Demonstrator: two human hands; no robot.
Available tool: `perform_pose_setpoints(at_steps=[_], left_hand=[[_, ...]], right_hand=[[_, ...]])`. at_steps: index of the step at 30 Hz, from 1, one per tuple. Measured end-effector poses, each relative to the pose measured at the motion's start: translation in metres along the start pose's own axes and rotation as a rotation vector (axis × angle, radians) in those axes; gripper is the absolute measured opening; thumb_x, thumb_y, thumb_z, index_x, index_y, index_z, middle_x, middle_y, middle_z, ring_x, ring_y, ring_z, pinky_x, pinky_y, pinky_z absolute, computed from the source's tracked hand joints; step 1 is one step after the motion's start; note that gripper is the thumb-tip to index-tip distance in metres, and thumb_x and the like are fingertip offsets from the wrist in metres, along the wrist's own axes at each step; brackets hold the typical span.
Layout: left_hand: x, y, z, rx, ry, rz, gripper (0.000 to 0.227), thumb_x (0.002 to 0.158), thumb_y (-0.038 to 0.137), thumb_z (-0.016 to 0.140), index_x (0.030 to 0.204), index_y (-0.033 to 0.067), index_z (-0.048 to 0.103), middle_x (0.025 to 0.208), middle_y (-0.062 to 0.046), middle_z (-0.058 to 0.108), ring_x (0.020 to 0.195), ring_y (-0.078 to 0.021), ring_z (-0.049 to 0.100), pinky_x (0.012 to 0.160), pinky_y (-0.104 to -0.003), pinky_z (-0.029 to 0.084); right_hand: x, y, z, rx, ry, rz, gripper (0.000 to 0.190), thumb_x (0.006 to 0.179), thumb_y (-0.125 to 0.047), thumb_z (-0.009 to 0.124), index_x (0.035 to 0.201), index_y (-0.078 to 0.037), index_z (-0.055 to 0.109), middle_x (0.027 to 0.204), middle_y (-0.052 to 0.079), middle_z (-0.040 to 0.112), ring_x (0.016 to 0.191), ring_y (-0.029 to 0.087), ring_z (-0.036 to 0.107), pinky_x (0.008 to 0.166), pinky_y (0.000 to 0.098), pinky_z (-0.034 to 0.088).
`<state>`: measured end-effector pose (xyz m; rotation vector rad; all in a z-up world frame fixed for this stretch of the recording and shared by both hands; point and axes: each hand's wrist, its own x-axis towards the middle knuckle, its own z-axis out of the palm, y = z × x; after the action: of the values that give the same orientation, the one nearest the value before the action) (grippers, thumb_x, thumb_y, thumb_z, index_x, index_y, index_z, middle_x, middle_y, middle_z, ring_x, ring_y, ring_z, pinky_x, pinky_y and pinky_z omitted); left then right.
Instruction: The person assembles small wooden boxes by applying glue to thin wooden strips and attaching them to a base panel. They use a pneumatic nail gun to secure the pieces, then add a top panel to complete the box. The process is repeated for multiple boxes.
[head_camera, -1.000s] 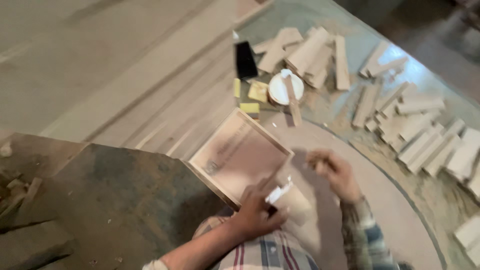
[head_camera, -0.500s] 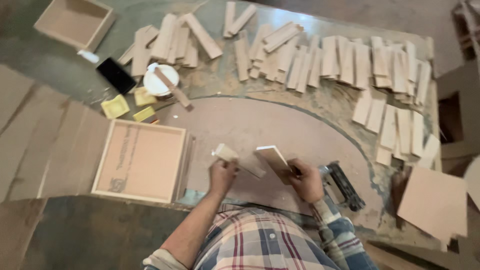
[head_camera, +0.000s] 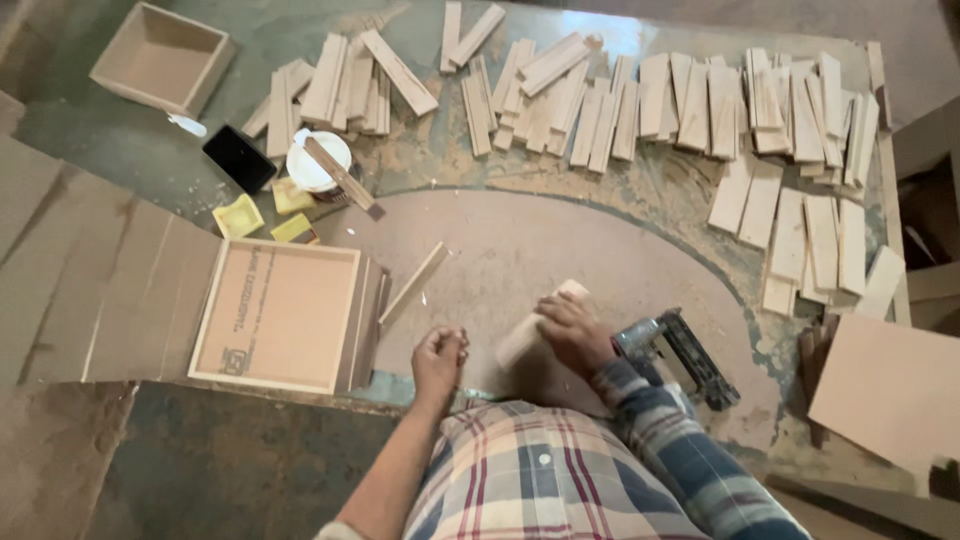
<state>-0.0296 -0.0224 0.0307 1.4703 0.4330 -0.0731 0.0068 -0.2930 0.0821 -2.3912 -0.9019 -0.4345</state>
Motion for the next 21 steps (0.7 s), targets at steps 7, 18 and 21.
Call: perform_pose_setpoints(at_steps=[7,18,21], left_hand=[[-0.005,0.056,0.005,0.811,-0.211,0.578,0.027,0.088,0.012,0.069,0.114,0.0099,0.073,0.112,-0.013,0.072,0.101,-0.0302,0.069,0.086,-0.041,0.056],[0.059,0.041,0.087,1.212,-0.504,1.080,0.052,0.069,0.014,0.071,0.121,0.0105,0.067,0.126,-0.010,0.066,0.121,-0.0284,0.060,0.103,-0.053,0.042],[0.061,0.031,0.094,1.309,-0.619,0.994,0.044,0.074,0.025,0.076,0.114,0.0084,0.068,0.116,-0.011,0.066,0.111,-0.0311,0.061,0.097,-0.051,0.045]], right_hand=[[0.011,0.060,-0.007,-0.037,0.179,0.352,0.017,0.094,-0.006,0.064,0.097,-0.016,0.077,0.134,0.018,0.066,0.135,0.038,0.054,0.114,0.0506,0.042],[-0.125,-0.033,-0.068,-0.295,0.096,0.560,0.032,0.081,-0.014,0.073,0.113,-0.010,0.072,0.116,0.016,0.066,0.112,0.038,0.062,0.098,0.0484,0.050],[-0.150,-0.033,-0.072,-0.308,0.192,0.810,0.034,0.084,-0.021,0.078,0.114,-0.008,0.072,0.115,0.018,0.065,0.107,0.040,0.061,0.093,0.0475,0.050]])
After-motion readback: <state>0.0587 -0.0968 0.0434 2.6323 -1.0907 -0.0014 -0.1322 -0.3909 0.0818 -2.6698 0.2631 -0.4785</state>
